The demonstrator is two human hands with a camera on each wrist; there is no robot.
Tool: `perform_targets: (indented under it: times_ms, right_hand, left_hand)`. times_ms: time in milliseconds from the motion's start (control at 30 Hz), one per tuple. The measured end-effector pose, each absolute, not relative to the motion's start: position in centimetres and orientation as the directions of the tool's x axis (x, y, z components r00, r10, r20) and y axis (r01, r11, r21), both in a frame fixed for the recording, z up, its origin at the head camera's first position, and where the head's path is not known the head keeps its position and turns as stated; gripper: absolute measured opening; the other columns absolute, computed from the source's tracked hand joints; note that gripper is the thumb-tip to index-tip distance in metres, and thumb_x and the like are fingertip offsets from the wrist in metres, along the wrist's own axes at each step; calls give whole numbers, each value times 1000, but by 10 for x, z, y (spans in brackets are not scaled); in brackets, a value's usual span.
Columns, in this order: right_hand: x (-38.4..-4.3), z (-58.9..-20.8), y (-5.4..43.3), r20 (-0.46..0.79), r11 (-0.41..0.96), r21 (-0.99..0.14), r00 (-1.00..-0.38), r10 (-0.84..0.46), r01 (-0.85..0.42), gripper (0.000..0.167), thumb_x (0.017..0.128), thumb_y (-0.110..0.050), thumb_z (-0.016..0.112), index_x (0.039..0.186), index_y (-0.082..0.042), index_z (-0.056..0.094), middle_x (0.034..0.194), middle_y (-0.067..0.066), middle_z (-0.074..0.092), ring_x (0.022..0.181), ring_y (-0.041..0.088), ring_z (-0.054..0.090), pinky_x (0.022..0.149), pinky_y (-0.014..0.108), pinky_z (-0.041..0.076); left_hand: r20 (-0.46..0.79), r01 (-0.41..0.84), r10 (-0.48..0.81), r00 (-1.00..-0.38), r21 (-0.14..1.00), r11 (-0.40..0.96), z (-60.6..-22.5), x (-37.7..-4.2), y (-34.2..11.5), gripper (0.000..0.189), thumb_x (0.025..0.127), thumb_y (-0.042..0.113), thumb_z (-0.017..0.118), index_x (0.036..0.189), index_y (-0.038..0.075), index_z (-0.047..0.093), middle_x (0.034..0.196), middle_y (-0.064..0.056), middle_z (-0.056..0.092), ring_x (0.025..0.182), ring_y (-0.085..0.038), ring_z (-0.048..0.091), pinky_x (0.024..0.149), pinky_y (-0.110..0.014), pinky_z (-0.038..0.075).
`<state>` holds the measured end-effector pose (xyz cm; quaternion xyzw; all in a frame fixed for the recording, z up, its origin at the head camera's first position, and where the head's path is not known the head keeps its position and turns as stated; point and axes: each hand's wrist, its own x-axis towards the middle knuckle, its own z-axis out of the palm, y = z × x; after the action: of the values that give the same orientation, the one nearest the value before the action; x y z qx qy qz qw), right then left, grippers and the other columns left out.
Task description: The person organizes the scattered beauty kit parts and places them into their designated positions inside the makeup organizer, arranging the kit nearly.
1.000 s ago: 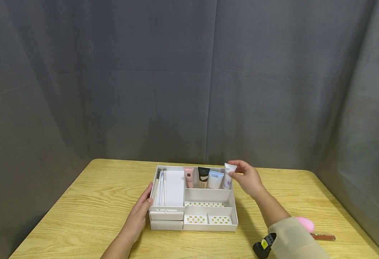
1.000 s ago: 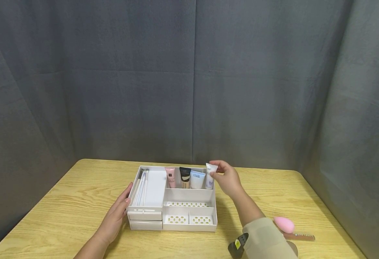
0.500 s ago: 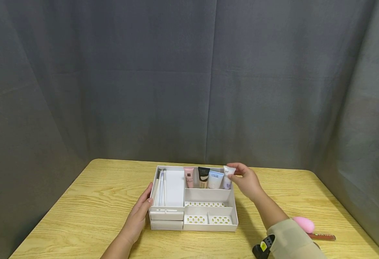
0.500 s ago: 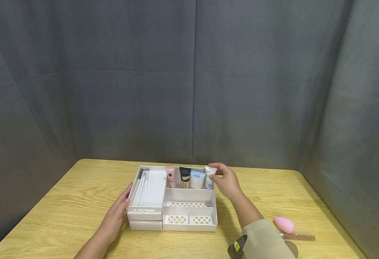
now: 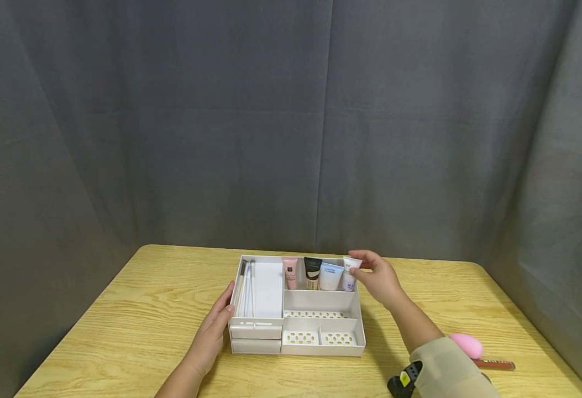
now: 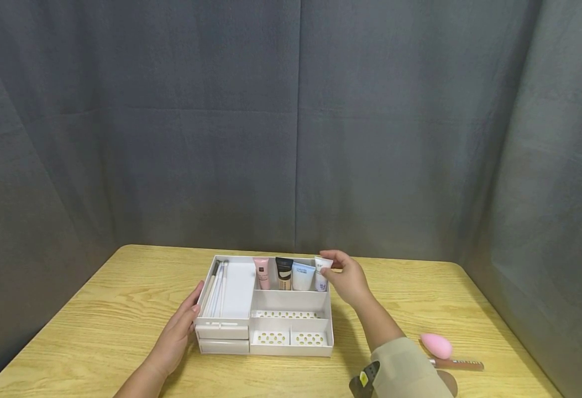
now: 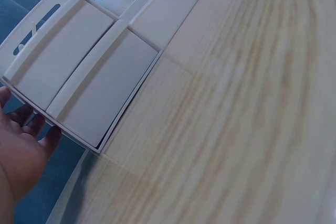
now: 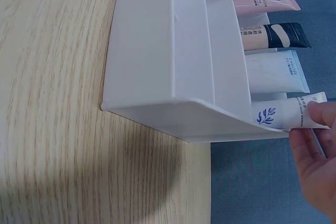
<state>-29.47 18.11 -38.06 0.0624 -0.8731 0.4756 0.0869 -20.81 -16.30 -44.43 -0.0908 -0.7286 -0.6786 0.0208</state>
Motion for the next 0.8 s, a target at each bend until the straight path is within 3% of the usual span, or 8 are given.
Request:
perform_targets:
  times_ms: [200,467,800]
  right_hand:
    - [-293,-381,181,187,530,-831,-982,-21,-170,38,92,-8,66,129,-6,60,126,15,62,115,31,57,86,29,55]
    - [-289,-379,185,181,522,-838,-983,-10,-160,39,92,-12,67,130,-7,59,126,16,61,119,32,57,95,41,56]
    - [-282,-378,203,228,506,-838,-974,-13,-203,42,93,-13,67,132,-5,56,124,19,63,118,33,59,94,38,55]
  left_hand:
    - [159,166,105,-982,984,60,-444,-208,-162,57,106,30,34,158,12,18,166,-11,12,153,-34,6,123,-51,6]
    - [142,150,104,-984,986,77,-443,-208,-163,57,106,32,34,158,14,18,166,-8,13,153,-31,7,122,-46,6]
    - [149,157,110,-983,986,61,-444,-209,-163,58,106,31,33,158,13,17,166,-10,11,153,-33,5,124,-50,6]
